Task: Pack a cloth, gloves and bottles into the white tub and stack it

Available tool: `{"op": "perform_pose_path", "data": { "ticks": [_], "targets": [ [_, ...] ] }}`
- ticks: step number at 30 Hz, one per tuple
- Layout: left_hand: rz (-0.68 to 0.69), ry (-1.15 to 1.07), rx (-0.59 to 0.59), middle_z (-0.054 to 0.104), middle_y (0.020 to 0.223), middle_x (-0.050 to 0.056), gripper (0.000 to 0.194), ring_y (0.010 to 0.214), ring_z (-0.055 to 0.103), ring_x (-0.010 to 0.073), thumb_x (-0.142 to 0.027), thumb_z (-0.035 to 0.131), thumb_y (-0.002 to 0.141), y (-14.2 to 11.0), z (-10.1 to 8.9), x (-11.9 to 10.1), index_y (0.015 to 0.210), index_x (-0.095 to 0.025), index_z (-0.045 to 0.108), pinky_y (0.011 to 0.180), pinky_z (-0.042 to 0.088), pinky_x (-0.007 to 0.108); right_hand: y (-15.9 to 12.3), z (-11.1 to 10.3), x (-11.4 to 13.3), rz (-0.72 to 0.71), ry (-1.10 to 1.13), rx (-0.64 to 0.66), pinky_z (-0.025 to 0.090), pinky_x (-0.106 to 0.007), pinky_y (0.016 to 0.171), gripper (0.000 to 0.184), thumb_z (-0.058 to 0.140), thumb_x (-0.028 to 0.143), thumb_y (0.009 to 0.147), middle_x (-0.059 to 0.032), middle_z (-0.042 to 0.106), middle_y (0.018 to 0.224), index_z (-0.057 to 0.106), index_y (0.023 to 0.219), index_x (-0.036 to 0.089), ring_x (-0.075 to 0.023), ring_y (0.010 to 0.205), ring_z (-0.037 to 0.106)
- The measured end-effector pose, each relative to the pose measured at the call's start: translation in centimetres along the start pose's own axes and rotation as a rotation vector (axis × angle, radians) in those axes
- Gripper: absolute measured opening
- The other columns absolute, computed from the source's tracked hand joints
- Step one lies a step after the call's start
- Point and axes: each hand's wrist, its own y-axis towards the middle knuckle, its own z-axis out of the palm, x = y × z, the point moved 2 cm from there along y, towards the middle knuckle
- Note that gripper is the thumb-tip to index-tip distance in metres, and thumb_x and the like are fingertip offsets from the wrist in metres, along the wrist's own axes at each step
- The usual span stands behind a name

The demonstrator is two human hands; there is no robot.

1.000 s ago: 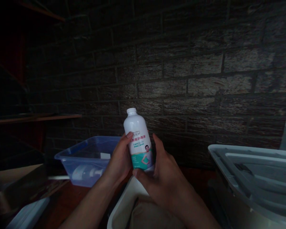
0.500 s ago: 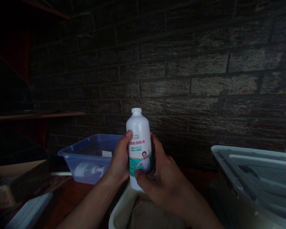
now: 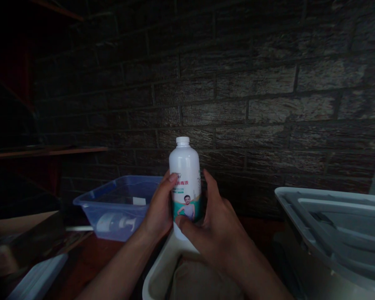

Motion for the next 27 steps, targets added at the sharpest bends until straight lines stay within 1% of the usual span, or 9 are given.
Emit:
{"op": "perform_pose_path", "data": {
  "ticks": [3, 7, 10, 12, 15, 17, 19, 23, 27],
  "targets": [
    [-0.019, 0.024, 0.022, 0.067, 0.091, 0.001, 0.041, 0.078, 0.063, 0.0149, -0.043, 0.074, 0.086, -0.16, 0.18, -0.22, 0.119, -0.021, 0.066, 0.069, 0.05, 0.023, 0.07, 0.04, 0.01, -0.006, -0.022, -0.024, 0.061, -0.036, 0.071, 0.105, 0.076, 0.029, 0.081, -0.0147, 0.07, 0.126, 0.012, 0.164, 0.026, -0.0253, 0.092, 0.074],
    [-0.043, 0.053, -0.008, 0.067, 0.087, 0.001, 0.046, 0.072, 0.062, 0.0139, -0.042, 0.082, 0.079, -0.27, 0.2, -0.34, 0.117, -0.02, 0.067, 0.066, 0.05, 0.023, 0.08, 0.12, -0.09, 0.006, -0.055, -0.023, 0.061, -0.036, 0.068, 0.107, 0.08, 0.034, 0.079, -0.0134, 0.072, 0.121, 0.014, 0.164, 0.026, -0.0251, 0.087, 0.074],
    [-0.04, 0.039, -0.041, 0.068, 0.089, 0.001, 0.043, 0.073, 0.062, 0.0134, -0.043, 0.08, 0.08, -0.23, 0.23, -0.48, 0.114, -0.02, 0.068, 0.066, 0.05, 0.023, 0.01, -0.02, -0.21, -0.009, -0.073, 0.001, 0.061, -0.036, 0.068, 0.105, 0.08, 0.039, 0.082, -0.0118, 0.072, 0.119, 0.014, 0.164, 0.029, -0.0252, 0.087, 0.074],
    [-0.028, 0.027, -0.054, 0.067, 0.087, 0.001, 0.04, 0.072, 0.062, 0.0135, -0.044, 0.079, 0.082, -0.16, 0.25, -0.59, 0.112, -0.019, 0.069, 0.065, 0.049, 0.022, -0.09, -0.17, -0.34, -0.011, -0.073, 0.016, 0.062, -0.036, 0.068, 0.103, 0.077, 0.043, 0.085, -0.011, 0.07, 0.122, 0.012, 0.164, 0.032, -0.0252, 0.089, 0.074],
    [-0.014, -0.003, -0.067, 0.066, 0.083, 0.001, 0.039, 0.069, 0.06, 0.0126, -0.044, 0.078, 0.083, -0.02, 0.18, -0.7, 0.111, -0.018, 0.07, 0.062, 0.048, 0.021, -0.27, -0.2, -0.63, 0.035, -0.052, 0.064, 0.063, -0.037, 0.068, 0.105, 0.076, 0.045, 0.087, -0.0105, 0.068, 0.127, 0.005, 0.164, 0.035, -0.025, 0.089, 0.074],
    [-0.015, -0.027, -0.066, 0.066, 0.083, 0.001, 0.04, 0.068, 0.06, 0.0121, -0.044, 0.077, 0.084, 0.04, 0.11, -0.74, 0.112, -0.017, 0.07, 0.061, 0.047, 0.021, -0.36, -0.04, -0.78, 0.063, -0.034, 0.113, 0.063, -0.038, 0.071, 0.106, 0.076, 0.045, 0.088, -0.0104, 0.068, 0.128, 0.003, 0.164, 0.034, -0.025, 0.091, 0.074],
    [-0.016, -0.039, -0.062, 0.066, 0.085, 0.002, 0.039, 0.068, 0.06, 0.0123, -0.044, 0.077, 0.084, 0.01, 0.08, -0.77, 0.112, -0.017, 0.07, 0.062, 0.048, 0.022, -0.39, 0.13, -0.81, 0.063, -0.002, 0.146, 0.064, -0.04, 0.077, 0.105, 0.076, 0.044, 0.088, -0.0101, 0.068, 0.129, 0.004, 0.164, 0.034, -0.0254, 0.096, 0.074],
    [-0.006, -0.024, -0.067, 0.067, 0.084, 0.002, 0.042, 0.069, 0.061, 0.0131, -0.045, 0.078, 0.082, -0.24, 0.22, -0.8, 0.113, -0.017, 0.07, 0.063, 0.049, 0.023, -0.31, 0.23, -0.59, 0.046, 0.072, 0.16, 0.063, -0.041, 0.086, 0.104, 0.078, 0.04, 0.087, -0.0102, 0.069, 0.129, 0.009, 0.164, 0.031, -0.0258, 0.104, 0.073],
    [0.008, 0.041, -0.074, 0.066, 0.08, -0.001, 0.039, 0.067, 0.061, 0.0128, -0.044, 0.08, 0.081, -0.45, 0.49, -0.71, 0.108, -0.019, 0.07, 0.061, 0.049, 0.022, -0.25, 0.07, -0.25, 0.029, 0.059, 0.163, 0.061, -0.045, 0.092, 0.103, 0.079, 0.037, 0.085, -0.0115, 0.069, 0.129, 0.014, 0.163, 0.027, -0.0279, 0.109, 0.072]
  ]
}}
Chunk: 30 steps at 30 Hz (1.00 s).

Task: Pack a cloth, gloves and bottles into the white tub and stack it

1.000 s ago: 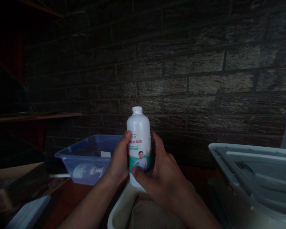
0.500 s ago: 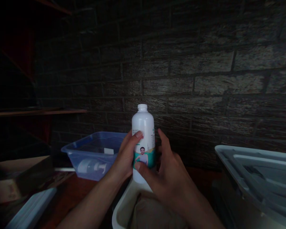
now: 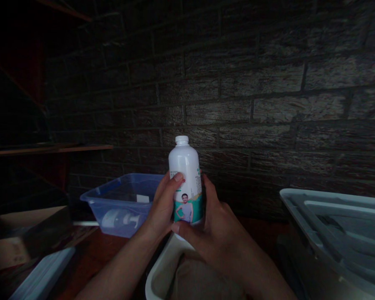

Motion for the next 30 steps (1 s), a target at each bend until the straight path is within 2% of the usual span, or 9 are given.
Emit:
{"op": "perform_pose_path", "data": {
  "ticks": [3, 8, 12, 16, 20, 25, 30],
  "targets": [
    [-0.006, 0.018, -0.001, 0.066, 0.079, -0.001, 0.041, 0.066, 0.062, 0.0137, -0.046, 0.079, 0.08, 0.0, 0.1, 0.1, 0.109, -0.019, 0.07, 0.06, 0.049, 0.023, 0.0, -0.1, 0.1, -0.009, -0.011, 0.006, 0.06, -0.046, 0.095, 0.101, 0.08, 0.035, 0.085, -0.0113, 0.069, 0.129, 0.016, 0.163, 0.027, -0.0282, 0.109, 0.072],
    [-0.024, 0.009, -0.026, 0.07, 0.082, 0.001, 0.043, 0.067, 0.064, 0.0156, -0.047, 0.079, 0.08, 0.0, 0.1, 0.3, 0.11, -0.018, 0.07, 0.061, 0.051, 0.024, 0.1, -0.1, 0.0, -0.012, 0.044, 0.04, 0.061, -0.042, 0.091, 0.099, 0.08, 0.035, 0.085, -0.0071, 0.068, 0.129, 0.017, 0.162, 0.033, -0.0247, 0.105, 0.073],
    [-0.024, 0.003, -0.005, 0.071, 0.084, 0.001, 0.042, 0.068, 0.065, 0.0155, -0.045, 0.079, 0.081, 0.0, -0.1, 0.2, 0.112, -0.019, 0.069, 0.062, 0.052, 0.024, 0.1, -0.2, 0.1, -0.019, 0.031, 0.027, 0.06, -0.04, 0.09, 0.101, 0.08, 0.031, 0.084, -0.0065, 0.069, 0.128, 0.017, 0.162, 0.032, -0.0241, 0.104, 0.072],
    [-0.03, 0.033, 0.07, 0.072, 0.091, 0.003, 0.048, 0.075, 0.067, 0.0172, -0.039, 0.084, 0.077, -0.4, -0.3, 0.1, 0.117, -0.019, 0.066, 0.069, 0.054, 0.027, 0.0, -0.5, 0.3, -0.033, -0.086, 0.032, 0.059, -0.039, 0.088, 0.102, 0.077, 0.024, 0.082, -0.0056, 0.069, 0.128, 0.015, 0.162, 0.032, -0.0244, 0.106, 0.071],
    [-0.024, 0.122, 0.183, 0.073, 0.098, 0.007, 0.058, 0.083, 0.067, 0.0204, -0.031, 0.092, 0.067, -0.9, -0.2, -0.2, 0.115, -0.017, 0.065, 0.074, 0.054, 0.029, 0.0, -0.9, 0.2, 0.007, -0.274, -0.009, 0.056, -0.044, 0.093, 0.104, 0.078, 0.02, 0.075, -0.0077, 0.069, 0.126, 0.02, 0.161, 0.026, -0.0278, 0.107, 0.071],
    [-0.011, 0.219, 0.361, 0.069, 0.087, 0.004, 0.054, 0.077, 0.063, 0.0188, -0.019, 0.093, 0.061, -1.3, 0.2, -0.7, 0.108, -0.018, 0.066, 0.07, 0.051, 0.028, 0.0, -1.3, -0.3, -0.008, -0.315, -0.037, 0.054, -0.046, 0.098, 0.102, 0.079, 0.027, 0.075, -0.0108, 0.067, 0.133, 0.022, 0.16, 0.023, -0.0306, 0.117, 0.067],
    [0.075, 0.283, 0.395, 0.068, 0.096, 0.003, 0.064, 0.086, 0.062, 0.0209, -0.009, 0.092, 0.055, -1.4, 0.3, -0.9, 0.111, -0.022, 0.066, 0.077, 0.05, 0.029, 0.5, -1.7, -0.1, -0.07, -0.345, -0.072, 0.056, -0.043, 0.091, 0.101, 0.077, 0.023, 0.073, -0.0133, 0.068, 0.132, 0.023, 0.159, 0.021, -0.0318, 0.11, 0.071]
  ]
}}
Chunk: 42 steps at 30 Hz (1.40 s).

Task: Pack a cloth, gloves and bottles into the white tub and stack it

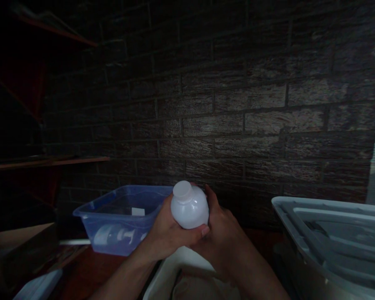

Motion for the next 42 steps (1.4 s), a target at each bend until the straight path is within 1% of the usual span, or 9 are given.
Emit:
{"op": "perform_pose_path", "data": {
  "ticks": [4, 8, 11, 15, 18, 23, 28, 34, 42],
  "targets": [
    [0.046, 0.025, 0.038, 0.066, 0.1, 0.002, 0.069, 0.09, 0.061, 0.0214, -0.009, 0.09, 0.057, -0.2, 0.2, 0.1, 0.118, -0.024, 0.061, 0.081, 0.049, 0.03, 0.3, -0.3, 0.2, -0.069, -0.061, -0.007, 0.056, -0.043, 0.089, 0.082, 0.074, 0.024, 0.072, -0.0125, 0.069, 0.131, 0.043, 0.147, 0.02, -0.034, 0.109, 0.07],
    [0.096, 0.073, 0.096, 0.063, 0.109, 0.004, 0.07, 0.099, 0.06, 0.0228, -0.013, 0.088, 0.063, -0.2, 0.5, 0.1, 0.124, -0.024, 0.055, 0.087, 0.047, 0.032, 0.2, -0.7, 0.5, -0.116, -0.031, -0.002, 0.056, -0.038, 0.087, 0.07, 0.071, 0.02, 0.071, -0.0101, 0.072, 0.124, 0.05, 0.138, 0.02, -0.0304, 0.105, 0.071],
    [0.206, 0.2, 0.115, 0.061, 0.12, 0.008, 0.071, 0.112, 0.058, 0.0268, -0.014, 0.088, 0.063, 0.0, 0.4, -0.3, 0.125, -0.024, 0.055, 0.099, 0.045, 0.037, 0.2, -0.9, 0.8, -0.138, -0.045, -0.017, 0.056, -0.036, 0.083, 0.057, 0.067, 0.018, 0.068, -0.0091, 0.073, 0.115, 0.058, 0.124, 0.019, -0.029, 0.098, 0.071],
    [0.401, 0.313, 0.171, 0.056, 0.131, 0.011, 0.076, 0.125, 0.053, 0.0338, -0.017, 0.09, 0.056, 0.4, -0.1, -0.8, 0.125, -0.024, 0.058, 0.109, 0.041, 0.047, 0.4, -0.9, 1.1, -0.173, -0.107, -0.076, 0.055, -0.039, 0.085, 0.058, 0.07, 0.019, 0.064, -0.0113, 0.073, 0.114, 0.062, 0.121, 0.018, -0.0317, 0.1, 0.071],
    [0.462, 0.345, 0.238, 0.054, 0.135, 0.012, 0.079, 0.129, 0.051, 0.0359, -0.021, 0.091, 0.054, 0.4, -0.4, -1.2, 0.125, -0.025, 0.058, 0.11, 0.041, 0.049, 0.4, -1.0, 1.2, -0.184, -0.165, -0.115, 0.055, -0.04, 0.085, 0.053, 0.068, 0.017, 0.067, -0.0117, 0.072, 0.114, 0.064, 0.12, 0.018, -0.0304, 0.1, 0.07],
    [0.457, 0.396, 0.274, 0.051, 0.139, 0.011, 0.082, 0.133, 0.049, 0.0343, -0.016, 0.092, 0.053, 0.2, -0.3, -1.6, 0.127, -0.027, 0.057, 0.112, 0.041, 0.047, 0.4, -1.4, 1.1, -0.147, -0.251, -0.193, 0.056, -0.04, 0.088, 0.049, 0.057, 0.007, 0.077, -0.0108, 0.069, 0.117, 0.064, 0.124, 0.019, -0.0265, 0.103, 0.068],
    [0.446, 0.421, 0.277, 0.049, 0.145, 0.01, 0.089, 0.136, 0.048, 0.0346, -0.012, 0.091, 0.055, 0.0, -0.2, -1.3, 0.136, -0.03, 0.058, 0.118, 0.038, 0.048, 0.5, -1.7, 0.7, -0.216, -0.29, -0.238, 0.055, -0.042, 0.102, 0.047, 0.056, 0.006, 0.084, -0.0134, 0.064, 0.133, 0.064, 0.128, 0.018, -0.0271, 0.122, 0.064],
    [0.423, 0.47, 0.243, 0.04, 0.156, 0.01, 0.109, 0.144, 0.04, 0.035, -0.014, 0.091, 0.059, 0.0, -0.5, -0.8, 0.154, -0.034, 0.043, 0.125, 0.03, 0.051, 0.2, -1.8, 0.2, -0.261, -0.421, -0.336, 0.046, -0.047, 0.116, 0.062, 0.054, 0.004, 0.083, -0.0115, 0.053, 0.151, 0.059, 0.142, 0.023, -0.0275, 0.14, 0.051],
    [0.441, 0.475, 0.235, 0.036, 0.158, 0.009, 0.096, 0.147, 0.038, 0.0344, -0.018, 0.09, 0.065, 0.8, -0.8, 0.4, 0.15, -0.033, 0.048, 0.126, 0.028, 0.052, 0.0, -1.8, 0.3, -0.312, -0.464, -0.326, 0.045, -0.046, 0.117, 0.066, 0.055, 0.004, 0.08, -0.0102, 0.051, 0.152, 0.056, 0.143, 0.022, -0.0268, 0.141, 0.049]
  ]
}}
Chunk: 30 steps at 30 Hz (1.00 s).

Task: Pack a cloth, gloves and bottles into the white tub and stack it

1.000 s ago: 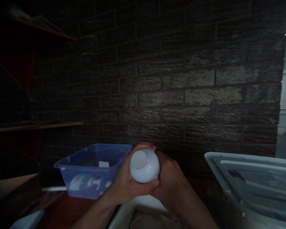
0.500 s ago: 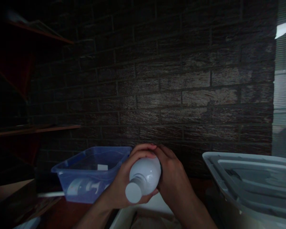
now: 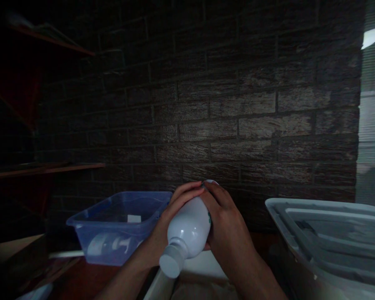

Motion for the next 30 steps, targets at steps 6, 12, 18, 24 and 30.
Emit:
{"op": "perform_pose_path", "data": {
  "ticks": [6, 12, 18, 24, 30],
  "targets": [
    [0.004, -0.013, 0.028, 0.039, 0.156, 0.01, 0.099, 0.145, 0.039, 0.0339, -0.021, 0.096, 0.057, 0.0, 0.0, -0.1, 0.145, -0.031, 0.053, 0.124, 0.031, 0.05, 0.2, -0.1, 0.1, 0.029, 0.028, 0.041, 0.05, -0.045, 0.108, 0.063, 0.059, 0.004, 0.073, -0.0109, 0.061, 0.137, 0.062, 0.133, 0.022, -0.0281, 0.127, 0.057],
    [0.009, -0.139, -0.053, 0.049, 0.145, 0.011, 0.088, 0.135, 0.049, 0.0327, -0.027, 0.096, 0.06, 0.3, 0.1, -0.2, 0.137, -0.025, 0.055, 0.116, 0.038, 0.046, 0.5, 0.0, 0.5, 0.113, 0.192, 0.163, 0.053, -0.045, 0.091, 0.063, 0.067, 0.015, 0.06, -0.0149, 0.07, 0.117, 0.062, 0.123, 0.011, -0.0317, 0.101, 0.066],
    [-0.058, -0.237, -0.074, 0.053, 0.139, 0.01, 0.088, 0.13, 0.052, 0.0311, -0.024, 0.095, 0.061, 0.0, 0.4, -0.5, 0.139, -0.022, 0.053, 0.113, 0.039, 0.041, 0.5, -0.3, 1.0, 0.096, 0.326, 0.209, 0.052, -0.039, 0.083, 0.064, 0.065, 0.019, 0.062, -0.0144, 0.072, 0.114, 0.061, 0.126, 0.011, -0.0297, 0.095, 0.068],
    [-0.117, -0.251, -0.081, 0.06, 0.133, 0.007, 0.083, 0.123, 0.058, 0.0271, -0.017, 0.091, 0.064, -0.2, 0.6, -1.0, 0.137, -0.024, 0.052, 0.106, 0.044, 0.036, 0.5, -0.1, 0.9, 0.099, 0.383, 0.231, 0.053, -0.034, 0.083, 0.054, 0.067, 0.018, 0.069, -0.0107, 0.073, 0.115, 0.062, 0.123, 0.015, -0.0263, 0.097, 0.07],
    [-0.053, -0.145, -0.061, 0.064, 0.132, 0.005, 0.086, 0.125, 0.06, 0.0251, -0.006, 0.09, 0.059, -0.2, 0.4, -1.2, 0.133, -0.025, 0.052, 0.11, 0.044, 0.035, 0.4, 0.8, 0.2, 0.066, 0.32, 0.172, 0.054, -0.037, 0.091, 0.058, 0.064, 0.013, 0.064, -0.0107, 0.072, 0.119, 0.064, 0.122, 0.017, -0.0283, 0.107, 0.07]
  ]
}}
